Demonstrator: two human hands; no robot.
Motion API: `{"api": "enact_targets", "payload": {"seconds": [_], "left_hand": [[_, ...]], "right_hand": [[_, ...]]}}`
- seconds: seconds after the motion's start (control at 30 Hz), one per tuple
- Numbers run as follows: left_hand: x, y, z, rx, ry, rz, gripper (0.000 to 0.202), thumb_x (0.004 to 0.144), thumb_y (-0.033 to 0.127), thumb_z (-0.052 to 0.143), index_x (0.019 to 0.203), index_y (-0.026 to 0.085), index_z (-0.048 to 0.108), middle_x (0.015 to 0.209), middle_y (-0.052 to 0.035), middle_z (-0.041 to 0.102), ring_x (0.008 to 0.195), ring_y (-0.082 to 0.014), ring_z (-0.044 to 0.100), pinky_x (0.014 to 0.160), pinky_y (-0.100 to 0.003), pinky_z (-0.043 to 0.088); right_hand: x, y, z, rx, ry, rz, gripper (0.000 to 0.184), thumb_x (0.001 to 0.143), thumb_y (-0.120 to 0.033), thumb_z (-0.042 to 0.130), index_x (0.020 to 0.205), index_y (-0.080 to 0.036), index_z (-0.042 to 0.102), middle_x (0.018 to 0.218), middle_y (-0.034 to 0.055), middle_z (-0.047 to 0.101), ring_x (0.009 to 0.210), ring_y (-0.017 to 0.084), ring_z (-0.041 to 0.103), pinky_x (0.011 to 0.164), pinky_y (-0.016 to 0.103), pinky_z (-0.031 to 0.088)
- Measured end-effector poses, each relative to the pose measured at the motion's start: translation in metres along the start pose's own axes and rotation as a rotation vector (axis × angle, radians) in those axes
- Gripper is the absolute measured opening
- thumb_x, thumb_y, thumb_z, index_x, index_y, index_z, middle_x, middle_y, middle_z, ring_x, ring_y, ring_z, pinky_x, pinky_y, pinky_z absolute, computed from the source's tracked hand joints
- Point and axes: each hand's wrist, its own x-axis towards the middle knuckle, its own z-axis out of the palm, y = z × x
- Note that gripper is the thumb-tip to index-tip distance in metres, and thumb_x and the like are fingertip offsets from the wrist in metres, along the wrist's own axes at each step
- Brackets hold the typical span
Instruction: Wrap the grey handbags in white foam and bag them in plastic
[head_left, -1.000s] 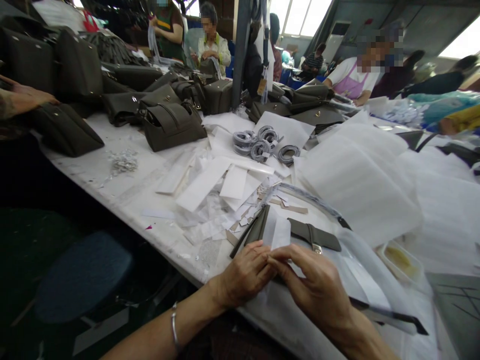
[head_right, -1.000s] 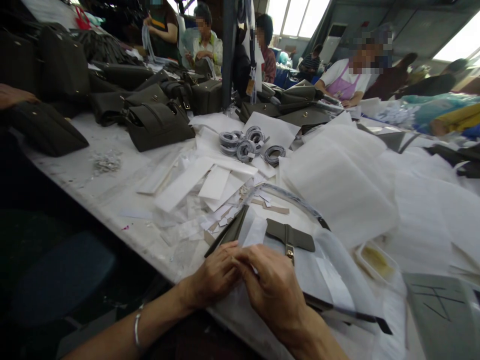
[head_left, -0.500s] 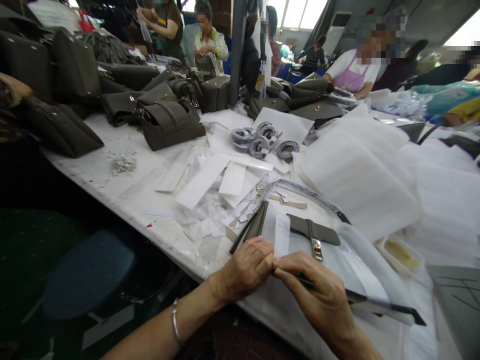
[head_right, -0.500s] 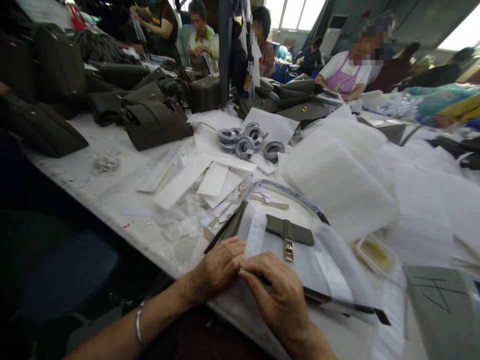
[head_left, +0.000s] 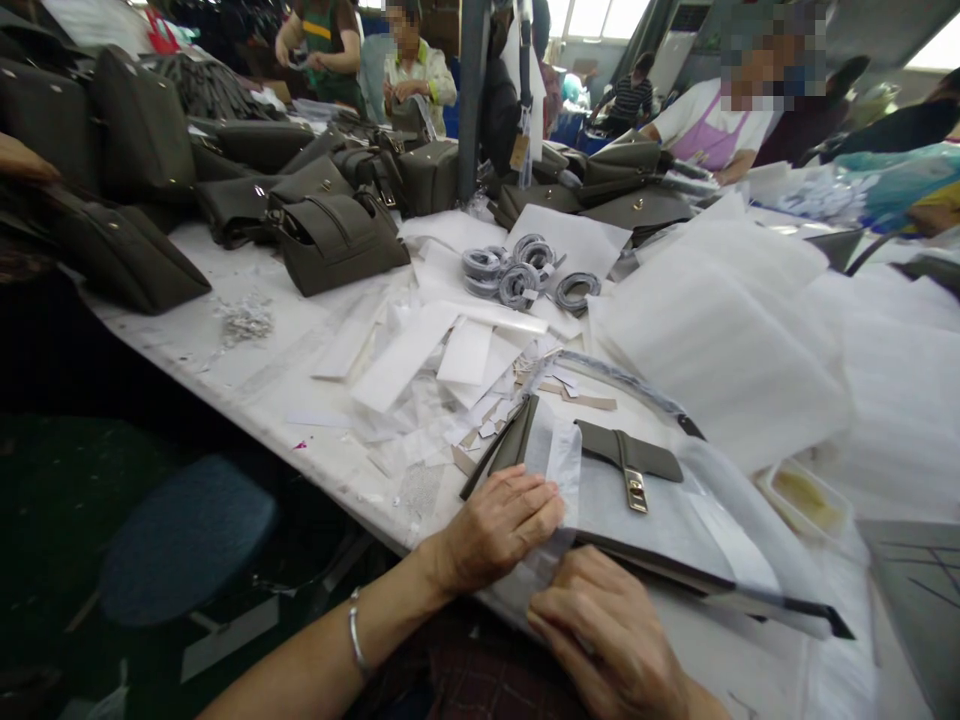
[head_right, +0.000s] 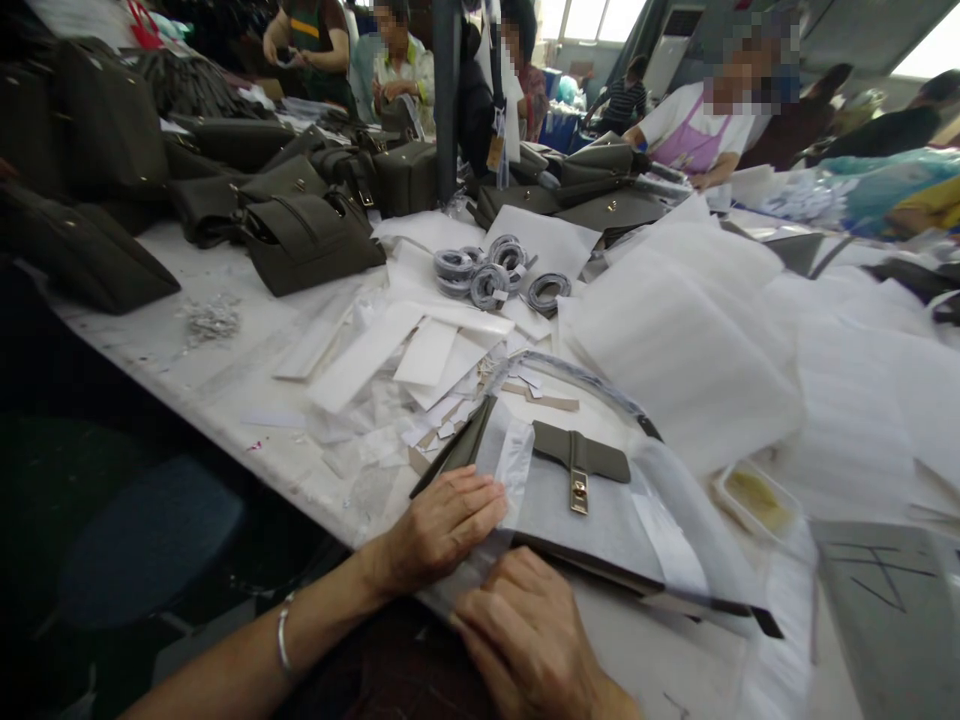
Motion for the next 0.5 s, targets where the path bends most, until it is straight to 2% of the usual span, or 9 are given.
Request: {"api": "enact_targets", "payload": {"seconds": [0.07,0.17,0.27,0.37,0.5], "left_hand": [[0.000,0.000,0.000,0.007,0.001,0.000,0.025,0.099,0.015,0.047,0.121,0.012,0.059,0.119,-0.0084,0.069,0.117,-0.0197,0.060,0.109,-0.039,0.046],[0.000,0.000,0.000,0.010,0.007,0.007,0.026,0.099,0.017,0.047,0.123,0.012,0.059,0.120,-0.0085,0.069,0.118,-0.0198,0.060,0.109,-0.039,0.045],[-0.001,-0.001,0.000,0.003,-0.008,0.013,0.027,0.100,0.018,0.048,0.124,0.013,0.059,0.122,-0.0086,0.068,0.119,-0.0203,0.059,0.110,-0.040,0.044],[-0.002,-0.001,0.000,0.001,-0.016,0.017,0.028,0.100,0.018,0.048,0.125,0.014,0.059,0.122,-0.0087,0.067,0.120,-0.0203,0.058,0.110,-0.040,0.044],[-0.002,-0.002,0.001,-0.003,-0.013,0.012,0.029,0.099,0.017,0.048,0.126,0.013,0.058,0.123,-0.0093,0.067,0.122,-0.0206,0.057,0.111,-0.040,0.043]], "right_hand": [[-0.007,-0.002,0.006,-0.023,-0.083,-0.005,0.010,0.091,-0.010,0.056,0.093,-0.017,0.062,0.071,0.0024,0.063,0.066,0.016,0.055,0.062,0.030,0.044],[-0.015,0.000,0.016,-0.123,-0.173,0.068,0.015,0.094,-0.020,0.055,0.106,-0.018,0.064,0.096,0.0069,0.071,0.087,0.021,0.062,0.074,0.033,0.049],[-0.021,0.005,0.026,-0.168,-0.185,0.150,0.026,0.094,-0.024,0.057,0.119,-0.020,0.062,0.113,0.0068,0.069,0.099,0.024,0.061,0.082,0.036,0.049],[-0.024,0.009,0.033,-0.156,-0.173,0.180,0.019,0.094,-0.019,0.056,0.112,-0.021,0.064,0.106,0.0056,0.070,0.095,0.022,0.060,0.080,0.034,0.048],[-0.021,0.012,0.037,-0.188,-0.136,0.105,0.021,0.097,-0.013,0.048,0.105,-0.019,0.066,0.095,0.0066,0.069,0.090,0.020,0.059,0.079,0.033,0.047]]}}
